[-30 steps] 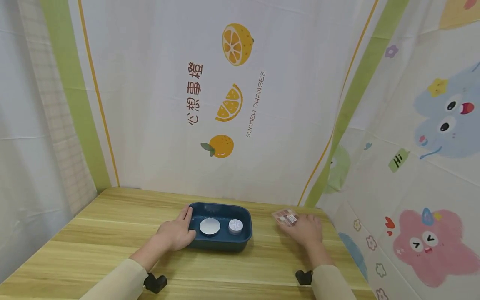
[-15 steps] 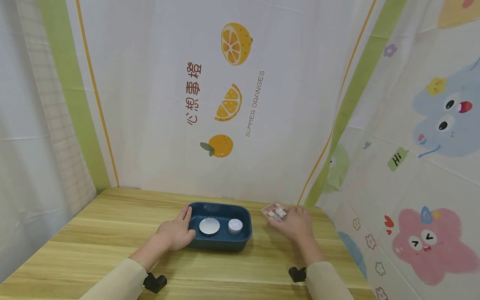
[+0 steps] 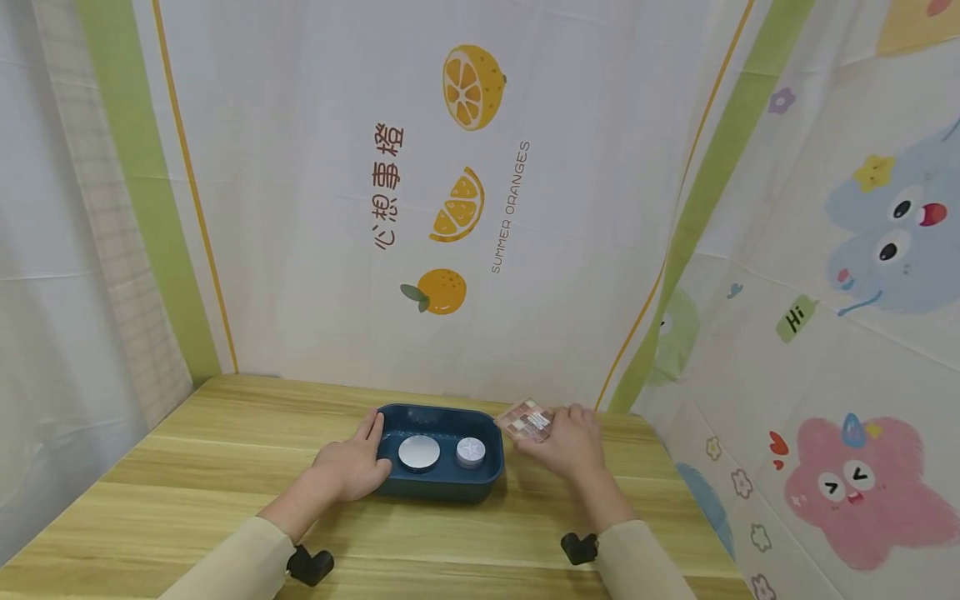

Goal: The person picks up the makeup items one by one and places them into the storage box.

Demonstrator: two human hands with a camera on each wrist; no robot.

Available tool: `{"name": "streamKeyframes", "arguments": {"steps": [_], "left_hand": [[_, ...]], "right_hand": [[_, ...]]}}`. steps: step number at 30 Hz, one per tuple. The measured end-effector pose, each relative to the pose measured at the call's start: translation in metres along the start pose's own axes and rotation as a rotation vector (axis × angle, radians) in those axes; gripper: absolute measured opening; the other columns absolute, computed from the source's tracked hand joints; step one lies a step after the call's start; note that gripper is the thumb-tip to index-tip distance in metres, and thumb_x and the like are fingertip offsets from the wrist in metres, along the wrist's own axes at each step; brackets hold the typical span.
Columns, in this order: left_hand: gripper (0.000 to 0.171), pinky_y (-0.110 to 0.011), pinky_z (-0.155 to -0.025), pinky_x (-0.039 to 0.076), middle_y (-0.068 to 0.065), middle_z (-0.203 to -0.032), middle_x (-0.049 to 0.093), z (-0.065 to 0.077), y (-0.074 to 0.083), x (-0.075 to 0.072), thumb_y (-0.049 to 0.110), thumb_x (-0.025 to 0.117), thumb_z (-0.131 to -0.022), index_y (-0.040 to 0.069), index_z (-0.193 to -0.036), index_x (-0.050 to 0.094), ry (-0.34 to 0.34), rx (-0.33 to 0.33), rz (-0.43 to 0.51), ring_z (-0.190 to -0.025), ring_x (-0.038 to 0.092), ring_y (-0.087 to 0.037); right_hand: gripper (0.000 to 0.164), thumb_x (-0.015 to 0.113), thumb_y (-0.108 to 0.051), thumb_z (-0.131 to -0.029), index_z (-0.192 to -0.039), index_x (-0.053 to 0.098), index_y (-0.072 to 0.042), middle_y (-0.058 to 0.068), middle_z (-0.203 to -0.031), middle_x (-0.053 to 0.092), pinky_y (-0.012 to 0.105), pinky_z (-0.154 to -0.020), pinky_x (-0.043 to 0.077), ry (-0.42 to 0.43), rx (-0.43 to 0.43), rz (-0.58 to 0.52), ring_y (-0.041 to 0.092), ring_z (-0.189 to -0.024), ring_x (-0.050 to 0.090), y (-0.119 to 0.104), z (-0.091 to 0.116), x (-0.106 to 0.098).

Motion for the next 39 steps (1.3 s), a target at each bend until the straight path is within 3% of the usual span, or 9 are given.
{"name": "streamKeyframes", "arguments": {"steps": [7,21,27,33,39], "left_hand": [[0.089,-0.033,-0.052,0.027,-0.019,-0.184,0.017,0.001,0.000,-0.001,0.033,0.046,-0.097,-0.005,-0.173,0.022,-0.002,-0.004,0.006,-0.052,0.049,-0.021],[0.086,-0.032,-0.051,0.024,-0.018,-0.185,0.016,0.002,0.001,-0.002,0.033,0.045,-0.099,-0.004,-0.173,0.021,-0.006,0.001,0.007,-0.048,0.038,-0.018],[0.087,-0.033,-0.051,0.026,-0.018,-0.185,0.016,0.003,0.001,-0.001,0.033,0.046,-0.098,-0.003,-0.174,0.022,-0.007,-0.003,0.020,-0.049,0.044,-0.019],[0.089,-0.034,-0.049,0.027,-0.019,-0.184,0.017,-0.006,-0.005,0.007,0.034,0.047,-0.098,-0.004,-0.173,0.021,-0.004,0.008,0.025,-0.048,0.043,-0.020],[0.087,-0.034,-0.051,0.028,-0.019,-0.184,0.017,0.000,-0.001,0.000,0.033,0.049,-0.098,-0.004,-0.173,0.023,-0.006,-0.009,0.021,-0.052,0.052,-0.023]], "right_hand": [[0.095,0.080,-0.071,-0.078,-0.131,0.067,0.007,0.019,-0.118,0.066,0.055,-0.100,0.048,-0.028,-0.042,0.016,0.035,-0.111,0.056,-0.020,0.000,0.002],[0.092,0.081,-0.068,-0.074,-0.131,0.069,0.002,0.015,-0.118,0.065,0.052,-0.106,0.047,-0.045,-0.120,0.040,0.036,-0.116,0.055,-0.061,0.000,0.011],[0.091,0.080,-0.069,-0.074,-0.131,0.069,0.000,0.014,-0.122,0.065,0.051,-0.105,0.049,-0.074,-0.145,0.054,0.033,-0.116,0.054,-0.076,0.000,0.017],[0.086,0.082,-0.068,-0.072,-0.128,0.070,-0.003,0.013,-0.122,0.065,0.049,-0.103,0.050,-0.073,-0.182,0.045,0.031,-0.113,0.055,-0.090,0.000,0.019],[0.088,0.083,-0.071,-0.071,-0.127,0.070,-0.005,0.011,-0.123,0.065,0.050,-0.105,0.048,-0.101,-0.207,0.021,0.031,-0.116,0.054,-0.104,0.000,0.027]]}}
Point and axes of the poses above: each hand's wrist, its own z-axis away from the middle knuckle, its own x-axis out of the palm, y = z × x, the point moved 10 cm from there along -z, towards the middle knuckle
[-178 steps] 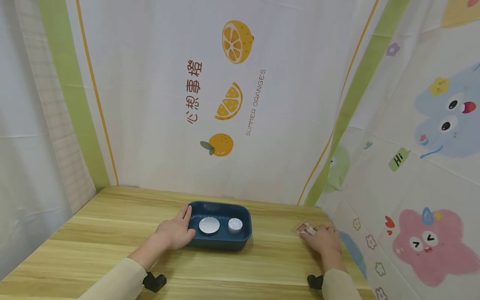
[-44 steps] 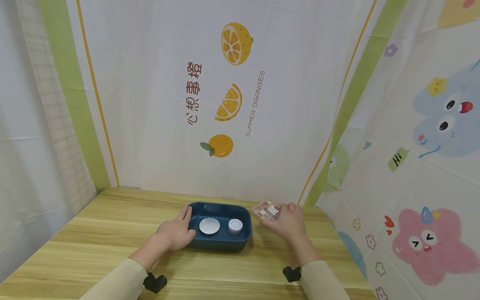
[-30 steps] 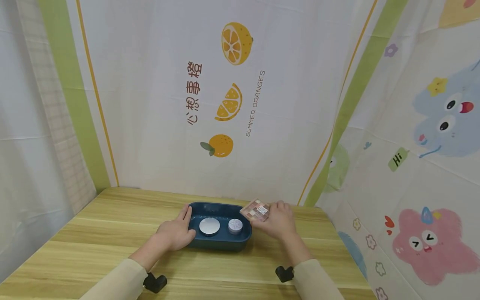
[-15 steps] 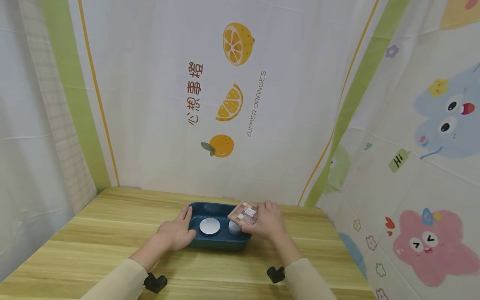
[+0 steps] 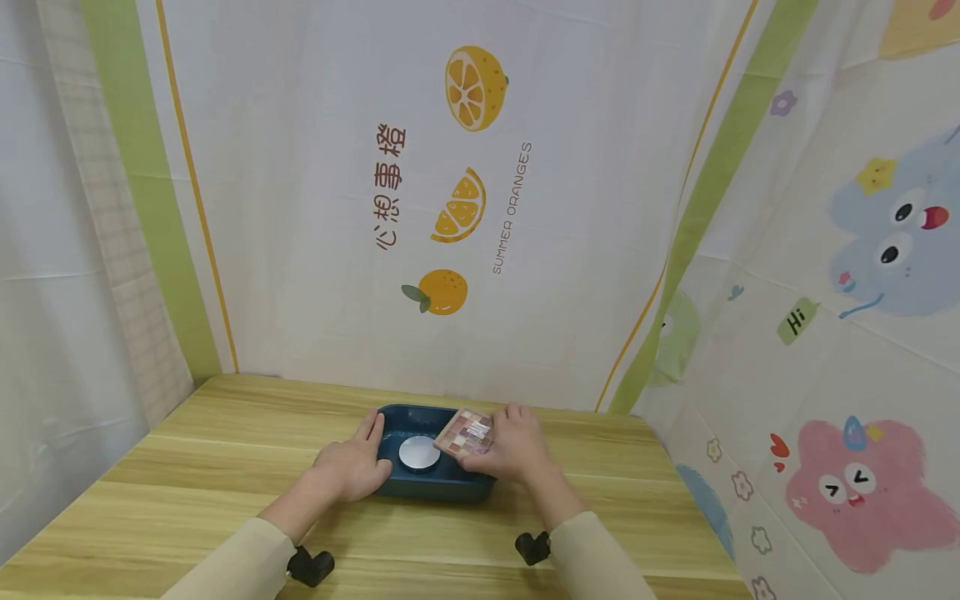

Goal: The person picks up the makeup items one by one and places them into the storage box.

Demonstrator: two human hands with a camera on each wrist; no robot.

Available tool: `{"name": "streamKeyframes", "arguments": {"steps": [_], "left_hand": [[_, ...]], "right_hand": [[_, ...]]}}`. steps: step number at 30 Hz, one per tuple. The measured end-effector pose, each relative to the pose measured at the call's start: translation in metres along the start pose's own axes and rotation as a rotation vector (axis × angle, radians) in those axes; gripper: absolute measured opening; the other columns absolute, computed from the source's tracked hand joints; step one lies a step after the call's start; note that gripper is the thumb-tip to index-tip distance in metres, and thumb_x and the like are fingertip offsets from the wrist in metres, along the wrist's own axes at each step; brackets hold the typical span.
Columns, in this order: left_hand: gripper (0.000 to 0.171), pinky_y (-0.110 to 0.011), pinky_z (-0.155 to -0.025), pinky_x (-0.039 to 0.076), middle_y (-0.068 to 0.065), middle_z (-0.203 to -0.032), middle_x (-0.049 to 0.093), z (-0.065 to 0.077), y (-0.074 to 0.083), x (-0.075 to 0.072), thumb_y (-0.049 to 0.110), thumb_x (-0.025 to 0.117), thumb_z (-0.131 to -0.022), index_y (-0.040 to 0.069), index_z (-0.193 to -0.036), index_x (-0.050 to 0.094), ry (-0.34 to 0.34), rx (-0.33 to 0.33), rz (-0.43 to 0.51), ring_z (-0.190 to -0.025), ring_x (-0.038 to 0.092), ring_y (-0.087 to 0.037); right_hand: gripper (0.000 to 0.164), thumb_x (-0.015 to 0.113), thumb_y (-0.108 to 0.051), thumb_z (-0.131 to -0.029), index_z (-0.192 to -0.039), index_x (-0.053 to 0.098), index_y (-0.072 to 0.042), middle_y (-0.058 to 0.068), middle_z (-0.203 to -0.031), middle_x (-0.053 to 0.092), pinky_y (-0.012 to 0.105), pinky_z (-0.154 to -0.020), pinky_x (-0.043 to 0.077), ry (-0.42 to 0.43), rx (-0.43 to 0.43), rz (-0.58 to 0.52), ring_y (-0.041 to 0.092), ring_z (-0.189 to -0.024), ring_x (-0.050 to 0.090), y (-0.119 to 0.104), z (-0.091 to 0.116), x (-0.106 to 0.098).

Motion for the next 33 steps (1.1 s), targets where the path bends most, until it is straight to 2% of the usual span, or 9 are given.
{"name": "streamKeyframes", "arguments": {"steps": [5,9,16,19,28,33], "left_hand": [[0.087,-0.033,-0.051,0.028,-0.019,-0.184,0.017,0.003,0.002,-0.003,0.036,0.048,-0.099,-0.003,-0.173,0.024,0.012,0.003,-0.021,-0.053,0.053,-0.021],[0.087,-0.034,-0.052,0.031,-0.019,-0.184,0.017,0.002,0.003,-0.003,0.036,0.048,-0.100,-0.004,-0.173,0.024,0.010,0.002,-0.031,-0.058,0.056,-0.020],[0.086,-0.034,-0.053,0.030,-0.019,-0.184,0.017,0.004,0.003,-0.004,0.035,0.049,-0.101,-0.004,-0.173,0.024,0.011,0.001,-0.020,-0.057,0.055,-0.021],[0.086,-0.034,-0.052,0.030,-0.019,-0.184,0.017,0.005,0.004,-0.005,0.036,0.049,-0.101,-0.004,-0.173,0.024,0.008,0.000,-0.017,-0.056,0.054,-0.021],[0.085,-0.033,-0.051,0.025,-0.019,-0.184,0.016,0.003,0.001,-0.002,0.036,0.049,-0.102,-0.003,-0.173,0.022,0.004,0.005,-0.008,-0.049,0.041,-0.019],[0.085,-0.033,-0.051,0.024,-0.018,-0.185,0.015,0.003,0.001,-0.003,0.036,0.047,-0.102,-0.002,-0.174,0.021,0.003,0.007,-0.016,-0.048,0.035,-0.017]], "right_hand": [[0.095,0.080,-0.073,-0.071,-0.135,0.069,-0.002,0.014,-0.131,0.065,0.051,-0.111,0.048,-0.044,-0.004,-0.021,0.033,-0.123,0.054,-0.010,-0.003,0.010],[0.094,0.080,-0.072,-0.072,-0.135,0.070,-0.002,0.015,-0.133,0.066,0.052,-0.113,0.047,-0.067,-0.018,-0.034,0.034,-0.126,0.054,-0.018,-0.006,0.016],[0.087,0.082,-0.070,-0.071,-0.128,0.073,-0.005,0.013,-0.123,0.066,0.053,-0.108,0.047,-0.102,-0.053,-0.060,0.033,-0.118,0.054,-0.027,-0.011,0.026],[0.086,0.082,-0.069,-0.072,-0.128,0.073,-0.005,0.014,-0.123,0.066,0.053,-0.109,0.047,-0.137,-0.053,-0.084,0.033,-0.120,0.055,-0.030,-0.014,0.030],[0.084,0.084,-0.067,-0.079,-0.134,0.073,-0.005,0.013,-0.124,0.064,0.052,-0.108,0.047,-0.228,-0.031,-0.092,0.031,-0.118,0.053,-0.035,-0.021,0.043],[0.081,0.085,-0.063,-0.083,-0.138,0.072,-0.006,0.013,-0.126,0.065,0.056,-0.112,0.044,-0.244,-0.062,-0.094,0.032,-0.120,0.054,-0.039,-0.020,0.045]]}}
Point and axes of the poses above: each hand's wrist, its own z-axis away from the middle knuckle, its own x-axis out of the palm, y = z × x, the point moved 10 cm from there along -z, towards the middle knuckle
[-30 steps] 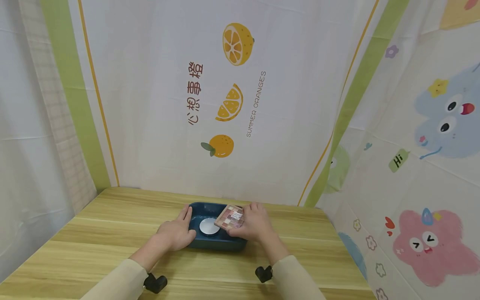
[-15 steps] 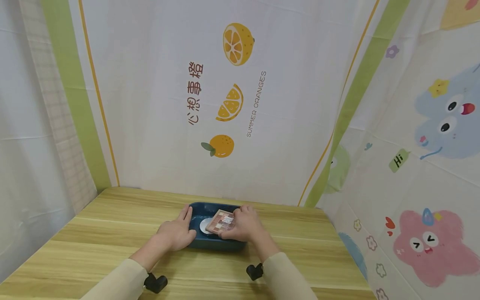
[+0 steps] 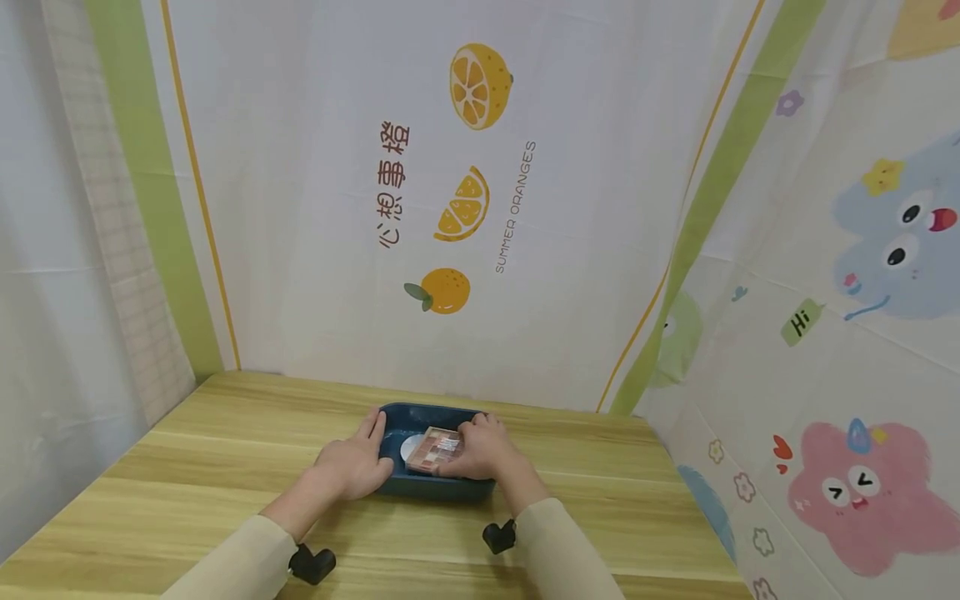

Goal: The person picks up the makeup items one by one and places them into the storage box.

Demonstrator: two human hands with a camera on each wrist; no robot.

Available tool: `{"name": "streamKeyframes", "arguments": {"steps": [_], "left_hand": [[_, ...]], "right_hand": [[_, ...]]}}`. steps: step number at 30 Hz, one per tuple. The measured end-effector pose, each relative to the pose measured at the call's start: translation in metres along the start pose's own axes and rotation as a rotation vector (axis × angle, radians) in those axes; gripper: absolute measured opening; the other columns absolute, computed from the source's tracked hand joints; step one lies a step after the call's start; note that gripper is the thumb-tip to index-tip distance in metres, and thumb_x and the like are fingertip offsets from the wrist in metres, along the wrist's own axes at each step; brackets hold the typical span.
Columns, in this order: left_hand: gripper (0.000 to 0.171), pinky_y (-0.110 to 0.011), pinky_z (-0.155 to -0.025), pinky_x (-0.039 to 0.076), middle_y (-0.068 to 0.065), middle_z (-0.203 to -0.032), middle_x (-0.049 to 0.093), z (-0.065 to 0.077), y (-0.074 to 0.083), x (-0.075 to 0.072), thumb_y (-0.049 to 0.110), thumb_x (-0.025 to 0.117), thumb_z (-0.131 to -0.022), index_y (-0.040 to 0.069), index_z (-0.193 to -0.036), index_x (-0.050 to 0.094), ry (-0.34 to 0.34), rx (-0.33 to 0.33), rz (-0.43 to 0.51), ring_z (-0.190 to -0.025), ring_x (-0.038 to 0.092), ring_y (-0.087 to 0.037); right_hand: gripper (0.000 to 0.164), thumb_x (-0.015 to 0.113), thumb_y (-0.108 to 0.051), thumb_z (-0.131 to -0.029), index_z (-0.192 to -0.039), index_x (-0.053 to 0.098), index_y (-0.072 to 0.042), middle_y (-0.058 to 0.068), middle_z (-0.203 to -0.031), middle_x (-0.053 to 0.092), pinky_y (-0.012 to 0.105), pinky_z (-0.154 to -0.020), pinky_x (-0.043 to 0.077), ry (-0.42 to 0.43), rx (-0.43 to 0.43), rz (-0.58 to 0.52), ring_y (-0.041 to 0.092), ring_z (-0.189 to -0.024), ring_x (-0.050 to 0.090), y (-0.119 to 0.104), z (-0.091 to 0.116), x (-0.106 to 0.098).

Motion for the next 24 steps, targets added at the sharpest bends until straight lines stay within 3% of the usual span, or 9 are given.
{"name": "streamKeyframes", "arguments": {"steps": [7,24], "left_hand": [[0.086,-0.033,-0.050,0.025,-0.018,-0.185,0.016,-0.0004,-0.0003,0.0006,0.036,0.047,-0.101,-0.003,-0.174,0.022,0.003,-0.003,-0.003,-0.048,0.035,-0.017],[0.085,-0.033,-0.050,0.024,-0.019,-0.185,0.016,0.0045,-0.0003,-0.0007,0.034,0.047,-0.101,-0.003,-0.174,0.021,0.000,0.002,0.013,-0.048,0.032,-0.016]], "right_hand": [[0.068,0.087,-0.051,-0.089,-0.145,0.073,-0.016,0.014,-0.143,0.063,0.061,-0.115,0.043,-0.020,-0.048,-0.065,0.036,-0.130,0.054,-0.0050,0.0019,0.0041],[0.045,0.082,-0.041,-0.097,-0.138,0.076,-0.021,0.008,-0.147,0.065,0.063,-0.119,0.040,-0.024,-0.082,-0.089,0.034,-0.136,0.054,-0.0096,0.0010,0.0083]]}}
Point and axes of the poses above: each hand's wrist, its own z-axis away from the middle knuckle, its own x-axis out of the palm, y = z × x, the point moved 10 cm from there along -z, towards the middle knuckle
